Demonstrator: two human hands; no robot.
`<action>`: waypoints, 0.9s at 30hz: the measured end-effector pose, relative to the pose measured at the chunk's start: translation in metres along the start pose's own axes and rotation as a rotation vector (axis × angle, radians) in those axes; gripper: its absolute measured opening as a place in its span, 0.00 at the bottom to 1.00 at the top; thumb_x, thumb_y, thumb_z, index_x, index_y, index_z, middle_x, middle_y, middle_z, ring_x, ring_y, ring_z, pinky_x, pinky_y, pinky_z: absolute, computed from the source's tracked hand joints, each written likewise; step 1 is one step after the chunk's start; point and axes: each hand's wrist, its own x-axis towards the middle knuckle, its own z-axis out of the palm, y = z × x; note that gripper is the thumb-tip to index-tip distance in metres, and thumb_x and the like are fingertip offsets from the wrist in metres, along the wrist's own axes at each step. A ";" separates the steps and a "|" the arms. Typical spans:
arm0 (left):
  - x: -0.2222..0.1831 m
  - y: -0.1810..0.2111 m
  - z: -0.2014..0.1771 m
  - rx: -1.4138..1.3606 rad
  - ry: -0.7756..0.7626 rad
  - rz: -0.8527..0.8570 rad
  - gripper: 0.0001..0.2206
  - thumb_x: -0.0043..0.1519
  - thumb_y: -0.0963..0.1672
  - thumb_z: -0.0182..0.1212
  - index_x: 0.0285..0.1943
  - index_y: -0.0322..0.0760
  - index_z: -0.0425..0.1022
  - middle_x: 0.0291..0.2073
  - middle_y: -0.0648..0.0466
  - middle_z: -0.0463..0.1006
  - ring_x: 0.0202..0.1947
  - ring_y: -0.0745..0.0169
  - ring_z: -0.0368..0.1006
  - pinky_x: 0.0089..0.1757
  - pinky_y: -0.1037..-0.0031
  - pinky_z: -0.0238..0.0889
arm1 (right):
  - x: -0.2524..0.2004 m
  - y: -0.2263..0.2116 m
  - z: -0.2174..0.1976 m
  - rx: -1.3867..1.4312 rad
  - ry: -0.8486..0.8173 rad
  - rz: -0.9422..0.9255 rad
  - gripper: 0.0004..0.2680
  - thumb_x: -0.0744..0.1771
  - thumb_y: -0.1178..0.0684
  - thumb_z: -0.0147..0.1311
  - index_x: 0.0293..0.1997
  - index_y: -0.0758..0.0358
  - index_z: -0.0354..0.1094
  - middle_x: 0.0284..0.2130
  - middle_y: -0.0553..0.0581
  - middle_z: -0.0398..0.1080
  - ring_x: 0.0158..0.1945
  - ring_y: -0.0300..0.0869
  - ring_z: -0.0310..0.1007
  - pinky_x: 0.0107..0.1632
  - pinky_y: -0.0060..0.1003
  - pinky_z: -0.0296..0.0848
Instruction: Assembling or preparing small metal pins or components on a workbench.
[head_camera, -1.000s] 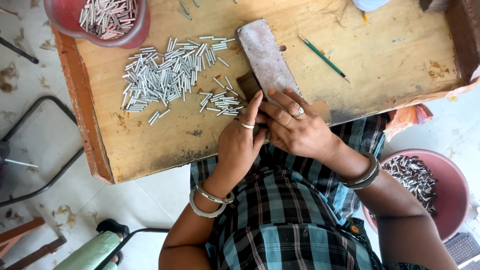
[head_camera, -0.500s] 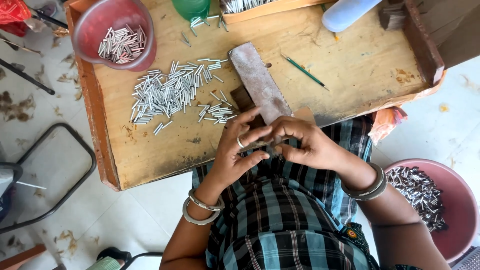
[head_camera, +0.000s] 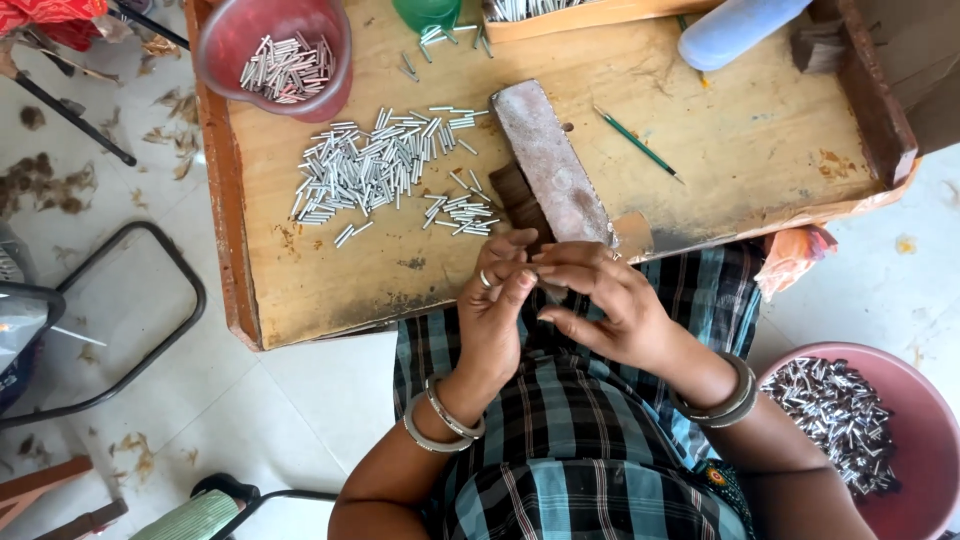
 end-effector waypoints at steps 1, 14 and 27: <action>-0.002 0.001 0.003 -0.001 0.005 0.004 0.04 0.69 0.44 0.64 0.46 0.40 0.81 0.63 0.52 0.71 0.66 0.62 0.65 0.67 0.66 0.56 | -0.001 0.003 0.003 0.001 -0.006 -0.003 0.17 0.63 0.59 0.66 0.55 0.69 0.66 0.55 0.63 0.70 0.61 0.53 0.72 0.61 0.42 0.72; 0.027 0.030 -0.094 0.934 -0.037 0.182 0.08 0.63 0.45 0.68 0.49 0.43 0.80 0.45 0.58 0.81 0.46 0.64 0.75 0.50 0.71 0.68 | -0.001 0.020 0.037 -0.257 0.093 -0.005 0.07 0.66 0.67 0.58 0.46 0.67 0.66 0.49 0.63 0.70 0.53 0.53 0.75 0.53 0.42 0.76; 0.031 0.054 -0.088 1.071 0.004 0.241 0.03 0.67 0.40 0.64 0.46 0.36 0.76 0.42 0.56 0.79 0.42 0.65 0.74 0.45 0.72 0.65 | -0.008 0.033 0.033 0.089 0.117 0.195 0.03 0.70 0.60 0.54 0.46 0.64 0.65 0.52 0.61 0.72 0.56 0.48 0.74 0.58 0.40 0.73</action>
